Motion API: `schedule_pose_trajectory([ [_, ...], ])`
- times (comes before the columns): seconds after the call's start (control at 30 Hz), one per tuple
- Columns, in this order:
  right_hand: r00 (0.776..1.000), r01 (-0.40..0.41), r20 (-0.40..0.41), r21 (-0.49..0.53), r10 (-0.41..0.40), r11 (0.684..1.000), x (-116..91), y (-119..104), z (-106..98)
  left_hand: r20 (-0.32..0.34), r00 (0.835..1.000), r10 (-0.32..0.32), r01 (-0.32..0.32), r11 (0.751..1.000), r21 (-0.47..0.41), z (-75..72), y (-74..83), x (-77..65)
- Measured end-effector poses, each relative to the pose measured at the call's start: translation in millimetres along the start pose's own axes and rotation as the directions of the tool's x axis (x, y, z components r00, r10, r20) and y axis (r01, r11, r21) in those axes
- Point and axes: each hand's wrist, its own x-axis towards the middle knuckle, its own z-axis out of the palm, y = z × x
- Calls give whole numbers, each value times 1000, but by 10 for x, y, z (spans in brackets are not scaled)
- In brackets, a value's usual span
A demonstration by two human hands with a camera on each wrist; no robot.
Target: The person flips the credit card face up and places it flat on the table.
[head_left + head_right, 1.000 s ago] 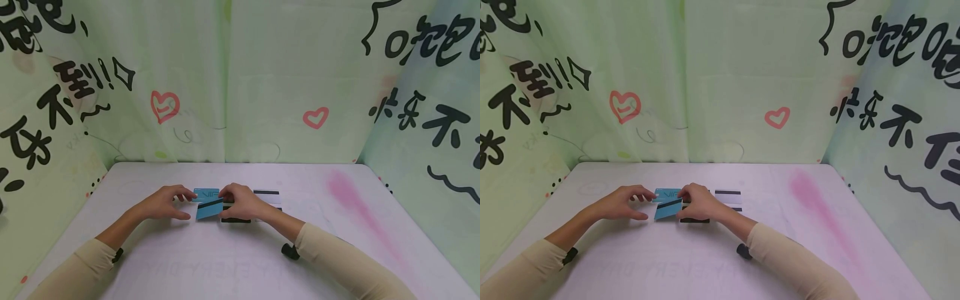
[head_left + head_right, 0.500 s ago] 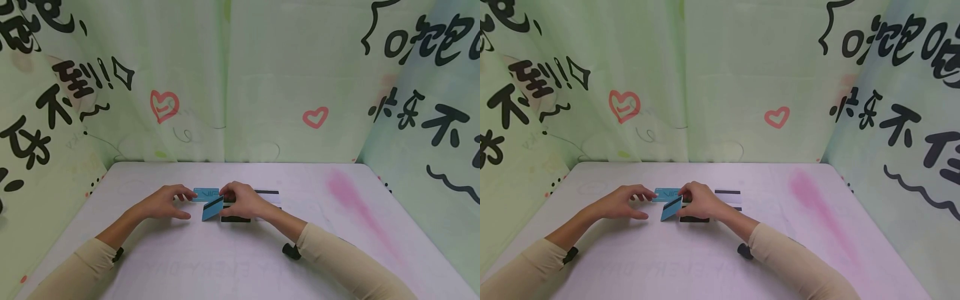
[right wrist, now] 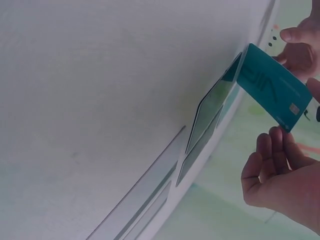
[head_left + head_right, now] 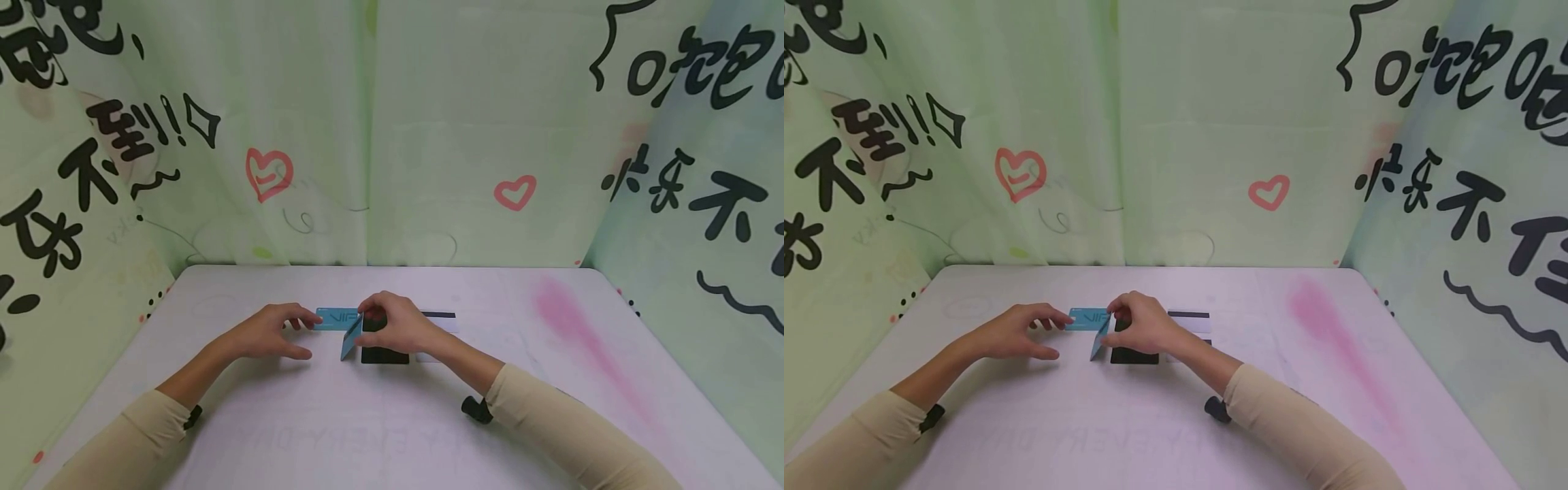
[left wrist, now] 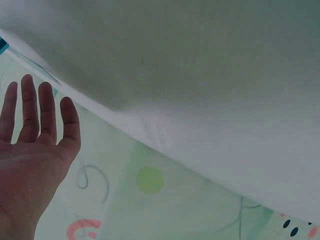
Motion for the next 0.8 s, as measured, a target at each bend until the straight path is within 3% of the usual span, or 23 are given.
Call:
schedule_pose_trajectory([
  [0.2, 1000, 2, -12, -4, -2, 1000, 6, -27, -3, 1, 1000, -31, 31, 1000, -1, 13, -4, 7],
  [0.8, 1000, 13, -14, 1, -13, 1000, 28, -72, 10, -11, 1000, 3, -3, 1000, -16, 21, -45, -6],
])
